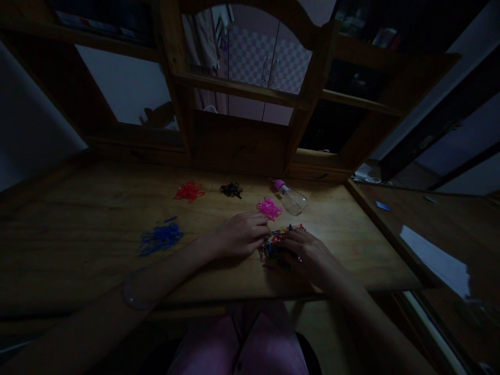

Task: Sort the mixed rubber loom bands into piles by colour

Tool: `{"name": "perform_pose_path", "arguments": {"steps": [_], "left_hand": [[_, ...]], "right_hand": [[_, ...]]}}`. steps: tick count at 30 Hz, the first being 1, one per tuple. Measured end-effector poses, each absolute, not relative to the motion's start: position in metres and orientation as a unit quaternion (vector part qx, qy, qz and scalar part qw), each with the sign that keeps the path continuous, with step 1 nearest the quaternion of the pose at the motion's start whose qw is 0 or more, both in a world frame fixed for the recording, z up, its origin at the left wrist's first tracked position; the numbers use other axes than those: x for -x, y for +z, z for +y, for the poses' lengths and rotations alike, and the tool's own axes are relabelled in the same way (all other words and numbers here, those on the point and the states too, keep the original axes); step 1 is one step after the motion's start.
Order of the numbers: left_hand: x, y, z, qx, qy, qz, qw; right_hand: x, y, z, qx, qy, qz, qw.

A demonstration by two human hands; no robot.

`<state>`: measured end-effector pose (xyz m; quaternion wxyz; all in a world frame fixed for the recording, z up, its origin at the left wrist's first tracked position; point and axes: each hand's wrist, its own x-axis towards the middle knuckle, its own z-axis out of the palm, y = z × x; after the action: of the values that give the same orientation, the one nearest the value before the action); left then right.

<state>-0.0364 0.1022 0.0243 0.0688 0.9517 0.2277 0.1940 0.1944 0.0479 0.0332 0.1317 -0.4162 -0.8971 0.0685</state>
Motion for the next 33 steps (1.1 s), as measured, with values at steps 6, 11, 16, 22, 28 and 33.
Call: {"name": "perform_pose_path", "arguments": {"steps": [6,11,16,22,28,33], "left_hand": [[0.035,0.023,0.102,-0.952,0.195,0.226,0.072],[0.036,0.023,0.103,-0.951,0.197,0.227,0.076],[0.036,0.025,0.101,-0.947,0.209,0.227,0.086],[0.033,0.027,0.100,-0.938,0.240,0.216,0.126],[0.032,0.024,0.101,-0.936,0.247,0.213,0.131],[0.033,0.026,0.100,-0.931,0.264,0.226,0.112]], "right_hand": [[-0.198,0.030,0.051,0.426,0.068,-0.888,0.161],[-0.201,0.031,0.050,0.458,0.136,-0.842,0.249],[-0.207,0.039,0.052,0.479,0.262,-0.780,0.306],[-0.207,0.044,0.059,0.477,0.369,-0.720,0.343],[-0.202,0.038,0.063,0.473,0.442,-0.671,0.361],[-0.197,0.042,0.061,0.464,0.477,-0.645,0.377]]}}
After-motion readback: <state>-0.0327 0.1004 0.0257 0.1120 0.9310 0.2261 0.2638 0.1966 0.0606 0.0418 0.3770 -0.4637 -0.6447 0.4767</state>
